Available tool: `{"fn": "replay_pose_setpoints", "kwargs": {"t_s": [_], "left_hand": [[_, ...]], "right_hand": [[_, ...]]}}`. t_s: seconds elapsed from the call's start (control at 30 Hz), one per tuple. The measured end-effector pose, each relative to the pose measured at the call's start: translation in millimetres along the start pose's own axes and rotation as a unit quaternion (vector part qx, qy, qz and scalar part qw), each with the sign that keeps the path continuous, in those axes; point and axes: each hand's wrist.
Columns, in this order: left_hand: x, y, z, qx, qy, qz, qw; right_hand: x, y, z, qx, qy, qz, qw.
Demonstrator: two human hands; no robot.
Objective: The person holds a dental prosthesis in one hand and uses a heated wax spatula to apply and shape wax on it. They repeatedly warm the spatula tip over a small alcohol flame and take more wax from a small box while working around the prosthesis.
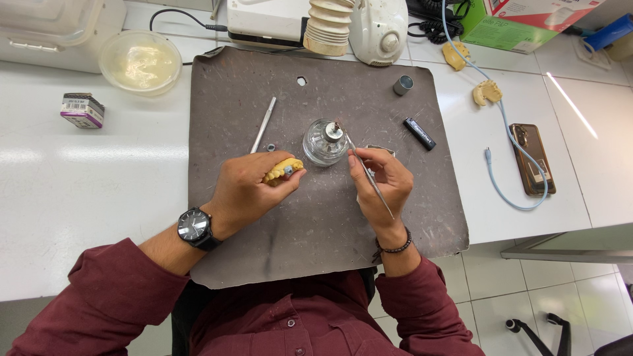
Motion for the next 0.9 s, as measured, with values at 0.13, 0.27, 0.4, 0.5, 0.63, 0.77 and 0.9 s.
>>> {"fn": "replay_pose_setpoints", "kwargs": {"t_s": [0.13,0.27,0.4,0.5,0.63,0.77,0.9], "left_hand": [[-1,-1,2,-0.008,0.009,-0.011,1.0],[-1,0,3,-0.003,0.01,-0.007,1.0],[-1,1,2,-0.007,0.003,-0.01,1.0],[1,0,2,-0.008,-0.001,-0.014,1.0],[1,0,2,-0.013,-0.007,-0.007,1.0],[2,0,1,-0.014,-0.01,-0.011,1.0],[3,0,0,-0.019,-0.004,-0.02,1.0]], "right_hand": [[-8,-10,34,-0.03,-0.13,-0.114,0.985],[-18,-28,91,-0.026,-0.167,-0.192,0.967],[-34,-42,121,0.072,-0.1,-0.213,0.969],[-43,-44,124,0.131,-0.02,-0.202,0.97],[-46,-44,116,0.177,0.005,-0.175,0.968],[-40,-47,108,0.198,0.054,-0.151,0.967],[-30,-49,102,0.192,0.083,-0.186,0.96]]}}
Point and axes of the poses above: each hand's wrist, its own y-axis away from the middle knuckle, its own z-axis out of the back of the hand, x = y × z, and after that the axes turned 10 degrees about z, right-handed
